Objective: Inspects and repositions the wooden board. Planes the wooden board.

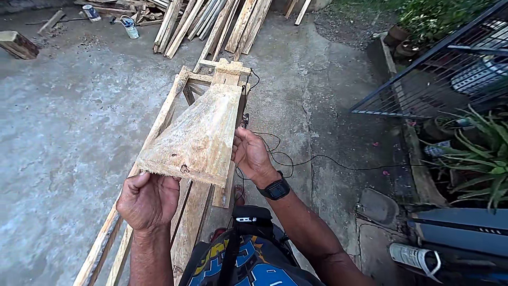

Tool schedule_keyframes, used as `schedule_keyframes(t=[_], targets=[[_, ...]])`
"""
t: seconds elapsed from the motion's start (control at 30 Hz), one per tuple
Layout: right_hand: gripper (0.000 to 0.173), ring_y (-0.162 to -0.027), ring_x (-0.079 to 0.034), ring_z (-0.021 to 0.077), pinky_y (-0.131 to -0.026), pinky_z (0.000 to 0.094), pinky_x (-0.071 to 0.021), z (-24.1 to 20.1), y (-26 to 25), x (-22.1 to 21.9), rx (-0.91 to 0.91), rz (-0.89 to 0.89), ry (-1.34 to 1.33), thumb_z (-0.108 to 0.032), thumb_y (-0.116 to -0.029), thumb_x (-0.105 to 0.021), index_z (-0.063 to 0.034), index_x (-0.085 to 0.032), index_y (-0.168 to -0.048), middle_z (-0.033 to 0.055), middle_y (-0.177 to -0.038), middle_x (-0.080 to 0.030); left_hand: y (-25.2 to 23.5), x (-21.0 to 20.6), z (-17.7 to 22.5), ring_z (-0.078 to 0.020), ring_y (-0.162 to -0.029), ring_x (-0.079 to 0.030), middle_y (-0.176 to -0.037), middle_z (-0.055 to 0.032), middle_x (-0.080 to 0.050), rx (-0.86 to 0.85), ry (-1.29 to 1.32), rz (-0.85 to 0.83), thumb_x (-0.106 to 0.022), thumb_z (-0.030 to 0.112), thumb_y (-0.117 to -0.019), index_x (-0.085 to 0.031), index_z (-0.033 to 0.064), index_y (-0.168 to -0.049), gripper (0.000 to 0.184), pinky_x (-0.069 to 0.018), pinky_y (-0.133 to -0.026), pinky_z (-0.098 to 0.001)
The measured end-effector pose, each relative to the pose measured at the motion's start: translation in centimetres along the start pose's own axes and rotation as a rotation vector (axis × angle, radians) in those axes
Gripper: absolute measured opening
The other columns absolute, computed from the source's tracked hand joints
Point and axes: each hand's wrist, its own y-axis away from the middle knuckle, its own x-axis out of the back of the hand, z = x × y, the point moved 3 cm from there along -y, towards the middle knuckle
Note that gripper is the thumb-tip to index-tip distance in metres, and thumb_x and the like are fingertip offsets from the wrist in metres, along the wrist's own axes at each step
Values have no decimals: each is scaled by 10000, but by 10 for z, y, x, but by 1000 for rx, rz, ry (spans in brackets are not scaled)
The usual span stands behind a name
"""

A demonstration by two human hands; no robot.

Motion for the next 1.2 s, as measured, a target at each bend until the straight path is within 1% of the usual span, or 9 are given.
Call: schedule_keyframes(t=[0.13,0.27,0.37,0.53,0.7,0.8,0.87,1.03,1.2], targets=[[316,-791,-702,227,-735,383,-606,31,-35,26,-24,72,163,-234,-1112,-417,13,-566,-1242,161,-981,-693,35,44,-2,-322,-1101,-689,-1133,-214,-698,0,37,153,-491,213,-923,-648,-8,-1062,304,-564,-959,-526],[383,-817,-711,271,-733,415,-614,68,-77,55,-143,128,314,-207,-1104,-464,-28,-452,-1442,212,-1111,-668,71,101,-14,-252,-935,-743,-1001,-138,-737,20,-172,546,-469,154,-922,-637,70,-1026,214,-628,-812,-472],[402,-868,-720,322,-742,456,-618,115,-106,85,-275,198,452,-203,-1079,-537,-13,-478,-1429,249,-1166,-667,102,163,-39,-204,-795,-722,-902,-96,-707,150,-354,858,-398,111,-985,-558,74,-1050,176,-624,-698,-417],[468,-979,-716,331,-816,456,-612,155,-99,120,-546,112,721,-219,-1049,-597,-10,-447,-1439,250,-1260,-637,159,229,-67,-221,-726,-659,-903,-117,-645,321,-495,1122,-421,131,-984,-546,63,-1069,166,-573,-608,-414],[506,-962,-722,288,-822,407,-602,199,-73,134,-773,-77,870,-236,-1017,-663,18,-451,-1400,238,-1205,-666,223,268,-35,-251,-767,-643,-958,-152,-631,514,-704,1207,-455,210,-1032,-567,29,-1150,243,-562,-629,-433],[517,-944,-727,272,-817,395,-607,223,-58,138,-848,-135,904,-244,-1002,-687,27,-468,-1384,228,-1170,-679,251,286,-19,-275,-769,-642,-978,-175,-640,537,-764,1274,-474,234,-1016,-580,20,-1166,282,-552,-617,-456],[518,-936,-727,265,-817,386,-607,230,-49,133,-866,-144,893,-262,-1011,-677,25,-462,-1384,225,-1162,-678,260,289,-10,-278,-780,-635,-990,-184,-634,562,-815,1301,-476,255,-1025,-576,10,-1191,313,-550,-640,-464],[509,-929,-730,263,-809,381,-609,236,-37,129,-867,-148,927,-265,-1020,-663,13,-452,-1391,223,-1165,-677,271,288,6,-272,-678,-657,-896,-187,-650,678,-905,1264,-460,295,-1052,-577,-19,-1191,363,-580,-609,-453],[464,-875,-737,234,-788,371,-616,247,-17,125,-858,-233,981,-277,-1003,-686,38,-525,-1305,192,-1088,-706,298,292,21,-305,-680,-664,-911,-225,-664,845,-978,1291,-398,394,-1068,-573,-40,-1233,496,-581,-625,-492]])
